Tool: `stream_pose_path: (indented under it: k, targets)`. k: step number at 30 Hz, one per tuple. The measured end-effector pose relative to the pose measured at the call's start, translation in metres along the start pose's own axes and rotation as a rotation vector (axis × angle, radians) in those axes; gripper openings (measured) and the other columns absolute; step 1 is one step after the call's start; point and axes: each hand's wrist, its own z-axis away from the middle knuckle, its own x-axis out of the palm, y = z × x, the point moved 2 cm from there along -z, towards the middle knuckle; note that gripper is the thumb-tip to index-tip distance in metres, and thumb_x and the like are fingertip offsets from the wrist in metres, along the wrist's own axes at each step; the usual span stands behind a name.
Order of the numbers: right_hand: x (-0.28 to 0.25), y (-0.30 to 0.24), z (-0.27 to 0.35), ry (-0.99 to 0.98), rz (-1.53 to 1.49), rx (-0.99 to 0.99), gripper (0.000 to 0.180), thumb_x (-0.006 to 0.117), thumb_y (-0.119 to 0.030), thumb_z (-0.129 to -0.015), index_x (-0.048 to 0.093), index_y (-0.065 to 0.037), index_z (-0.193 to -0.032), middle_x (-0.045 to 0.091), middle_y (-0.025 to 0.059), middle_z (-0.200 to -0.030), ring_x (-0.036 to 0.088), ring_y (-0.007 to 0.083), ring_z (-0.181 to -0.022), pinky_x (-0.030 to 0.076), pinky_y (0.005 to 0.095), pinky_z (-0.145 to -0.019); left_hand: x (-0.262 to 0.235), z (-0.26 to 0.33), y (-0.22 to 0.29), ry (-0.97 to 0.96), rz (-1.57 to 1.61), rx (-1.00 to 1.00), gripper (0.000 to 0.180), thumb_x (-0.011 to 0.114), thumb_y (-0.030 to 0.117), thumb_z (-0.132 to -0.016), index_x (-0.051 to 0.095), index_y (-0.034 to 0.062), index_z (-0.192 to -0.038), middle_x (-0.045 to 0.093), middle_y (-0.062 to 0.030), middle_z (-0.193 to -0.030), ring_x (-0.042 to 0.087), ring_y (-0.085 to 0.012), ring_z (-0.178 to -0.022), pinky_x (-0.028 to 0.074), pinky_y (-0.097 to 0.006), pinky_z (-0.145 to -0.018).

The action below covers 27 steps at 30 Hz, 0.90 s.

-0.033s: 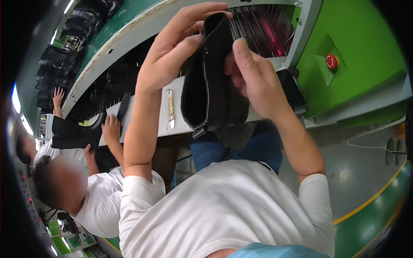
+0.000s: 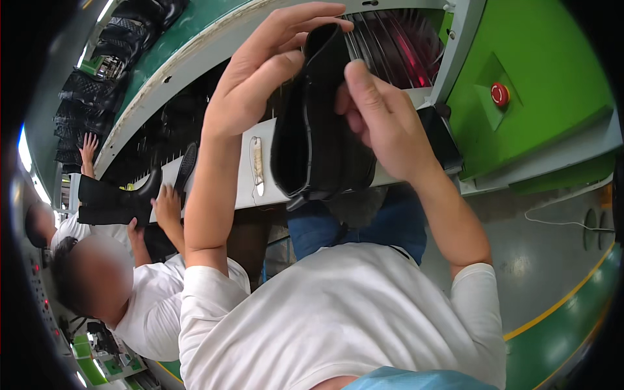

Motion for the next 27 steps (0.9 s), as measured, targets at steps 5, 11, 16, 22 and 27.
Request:
stream_pose_path:
  k: [5, 11, 16, 22, 27]
  targets:
    - [0.014, 0.000, -0.009, 0.023, -0.113, -0.292, 0.049, 0.086, -0.046, -0.107, 0.070, 0.000, -0.099, 0.066, 0.0015, -0.078, 0.059, 0.0091, -0.072, 0.050, 0.0300, -0.067, 0.006, -0.023, 0.027, -0.142, -0.489, 0.041, 0.030, 0.063, -0.003, -0.105, 0.081, -0.0039, -0.128, 0.074, -0.0169, -0.137, 0.071, -0.0274, -0.134, 0.051, -0.040, -0.117]
    - [0.011, -0.021, 0.001, 0.138, 0.150, -0.437, 0.044, 0.092, -0.037, -0.101, 0.069, 0.000, -0.107, 0.071, 0.0099, -0.078, 0.067, 0.0195, -0.067, 0.055, 0.0370, -0.064, 0.022, -0.031, 0.026, -0.051, -0.584, 0.054, 0.040, 0.050, 0.021, -0.117, 0.081, -0.0028, -0.124, 0.068, -0.0137, -0.127, 0.066, -0.0270, -0.123, 0.048, -0.039, -0.111]
    - [0.000, -0.026, 0.000, -0.096, -0.134, -0.181, 0.029, 0.081, -0.028, -0.110, 0.069, -0.002, -0.105, 0.068, -0.0017, -0.086, 0.064, 0.0093, -0.071, 0.052, 0.0306, -0.066, 0.026, -0.039, 0.023, -0.104, -0.543, 0.091, 0.048, 0.045, 0.029, -0.121, 0.081, -0.0037, -0.125, 0.070, -0.0160, -0.130, 0.066, -0.0299, -0.122, 0.049, -0.040, -0.110]
    - [-0.018, -0.029, 0.007, -0.031, -0.193, -0.029, 0.037, 0.073, -0.040, -0.116, 0.068, -0.004, -0.108, 0.066, 0.0017, -0.084, 0.061, 0.0088, -0.066, 0.050, 0.0274, -0.060, 0.003, -0.046, 0.033, -0.291, -0.332, 0.036, 0.044, 0.052, 0.012, -0.099, 0.077, -0.0086, -0.128, 0.072, -0.0232, -0.144, 0.066, -0.0341, -0.137, 0.046, -0.045, -0.123]
    - [-0.021, -0.024, 0.005, -0.083, -0.188, 0.088, 0.045, 0.068, -0.049, -0.118, 0.068, -0.006, -0.105, 0.064, 0.0004, -0.082, 0.057, 0.0065, -0.063, 0.044, 0.0239, -0.057, -0.015, -0.050, 0.042, -0.435, -0.556, 0.084, 0.042, 0.071, -0.006, -0.082, 0.081, -0.0040, -0.123, 0.077, -0.0169, -0.131, 0.072, -0.0312, -0.128, 0.055, -0.042, -0.113]
